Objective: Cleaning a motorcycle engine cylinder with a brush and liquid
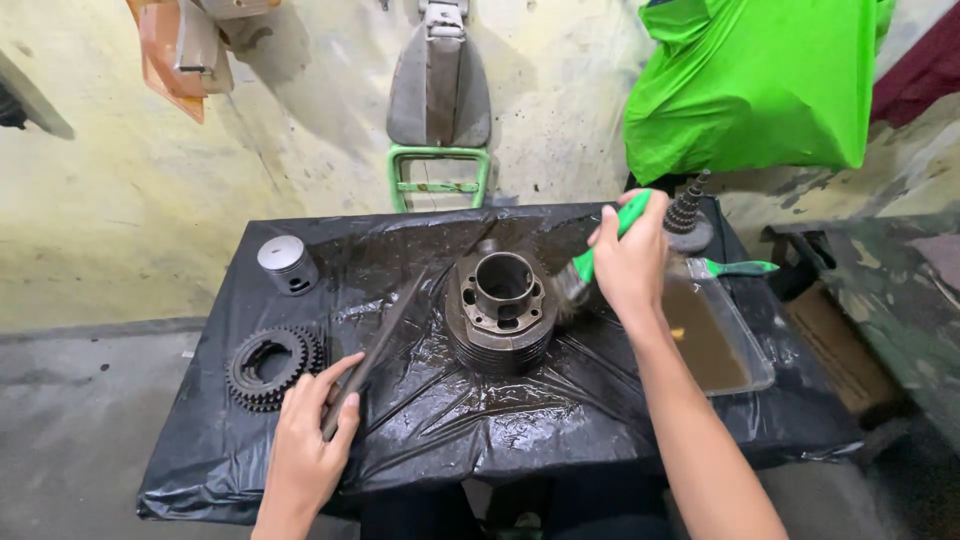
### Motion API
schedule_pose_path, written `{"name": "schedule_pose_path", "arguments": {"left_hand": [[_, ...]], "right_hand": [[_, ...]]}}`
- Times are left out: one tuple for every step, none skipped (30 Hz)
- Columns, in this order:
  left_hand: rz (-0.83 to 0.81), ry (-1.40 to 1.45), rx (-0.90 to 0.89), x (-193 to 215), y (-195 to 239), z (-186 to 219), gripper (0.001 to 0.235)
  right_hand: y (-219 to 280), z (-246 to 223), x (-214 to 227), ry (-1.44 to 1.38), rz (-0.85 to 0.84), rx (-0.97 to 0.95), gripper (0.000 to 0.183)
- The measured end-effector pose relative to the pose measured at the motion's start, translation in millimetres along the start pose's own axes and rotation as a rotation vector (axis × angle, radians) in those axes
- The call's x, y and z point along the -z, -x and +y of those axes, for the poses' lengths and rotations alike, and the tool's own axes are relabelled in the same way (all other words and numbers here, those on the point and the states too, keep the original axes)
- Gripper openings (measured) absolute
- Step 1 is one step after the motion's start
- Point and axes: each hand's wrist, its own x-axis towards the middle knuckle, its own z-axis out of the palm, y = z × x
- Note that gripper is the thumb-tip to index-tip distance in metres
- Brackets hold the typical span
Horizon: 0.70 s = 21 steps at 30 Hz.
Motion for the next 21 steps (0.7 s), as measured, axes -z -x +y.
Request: {"name": "schedule_pose_path", "arguments": {"left_hand": [[-0.003,-0.001,0.003,0.8,-0.3,2.0,0.048],[-0.009,-0.006,0.010,1.5,-0.5,4.1,0.048],[-0.013,-0.011,0.018,2.4,-0.6,6.4,0.048],[-0.015,-0.012,0.021,2.6,0.5,7.0,0.048],[-0.012,-0.009,0.014,2.8,-0.1,7.1,0.048],[-0.009,-0.006,0.008,3.0,-0.8,7.1,0.048],[-0.017,-0.004,0.011,4.0,-0.7,8.7,0.048],[-0.023,-0.010,0.017,5.0,-0.6,9.9,0.049],[-0.020,-0.013,0.024,4.8,-1.0,11.1,0.049],[-0.018,-0.009,0.028,4.0,0.6,11.6,0.049],[-0.017,-0.007,0.025,4.3,0.2,11.9,0.049],[-0.015,-0.006,0.022,4.6,-0.3,12.6,0.049],[-0.016,-0.006,0.020,4.8,1.0,13.5,0.049],[-0.016,-0.005,0.045,5.0,2.1,14.7,0.049],[-0.015,-0.004,0.065,5.5,0.2,15.9,0.049],[-0.015,-0.004,0.057,4.2,0.5,13.0,0.049],[-0.010,-0.001,0.052,3.1,1.2,10.1,0.048],[-0.006,0.002,0.047,2.0,1.8,7.0,0.048],[-0.009,-0.004,0.044,1.4,2.1,5.8,0.048],[0.000,0.002,0.029,0.9,2.2,4.3,0.047],[0.013,0.008,0.014,-0.2,1.4,3.0,0.046]], "right_hand": [[-9.9,6.2,-9.8,0.001,-0.002,-0.004,0.019],[-19.6,12.5,-19.6,-0.023,0.021,0.020,0.018],[-29.6,18.5,-29.7,-0.047,0.043,0.044,0.018],[-30.3,19.4,-32.4,-0.047,0.040,0.041,0.018],[-31.8,20.2,-35.0,-0.063,0.043,0.011,0.018],[-33.3,21.0,-37.8,-0.079,0.047,-0.018,0.017],[-24.3,13.3,-26.1,-0.074,0.046,-0.024,0.017],[-15.1,5.2,-14.8,-0.078,0.014,-0.071,0.015],[-8.9,-4.4,-4.7,-0.084,-0.020,-0.108,0.014],[-0.4,-3.9,4.0,-0.079,-0.024,-0.106,0.014],[7.6,-3.8,12.5,-0.118,-0.039,-0.146,0.015],[15.5,-3.7,21.2,-0.156,-0.054,-0.185,0.017],[22.5,-6.0,27.0,-0.157,-0.052,-0.186,0.017],[29.2,-8.5,33.0,-0.204,-0.115,-0.285,0.016],[34.5,-11.5,38.9,-0.253,-0.173,-0.382,0.016],[30.8,-9.7,34.4,-0.256,-0.166,-0.380,0.016],[27.7,-7.6,30.0,-0.228,-0.148,-0.398,0.016],[24.5,-5.4,25.4,-0.201,-0.130,-0.416,0.016],[14.0,-0.3,17.7,-0.206,-0.128,-0.421,0.016],[3.5,4.7,9.7,-0.178,-0.049,-0.359,0.016],[-8.9,8.8,1.4,-0.150,0.029,-0.294,0.016]]}}
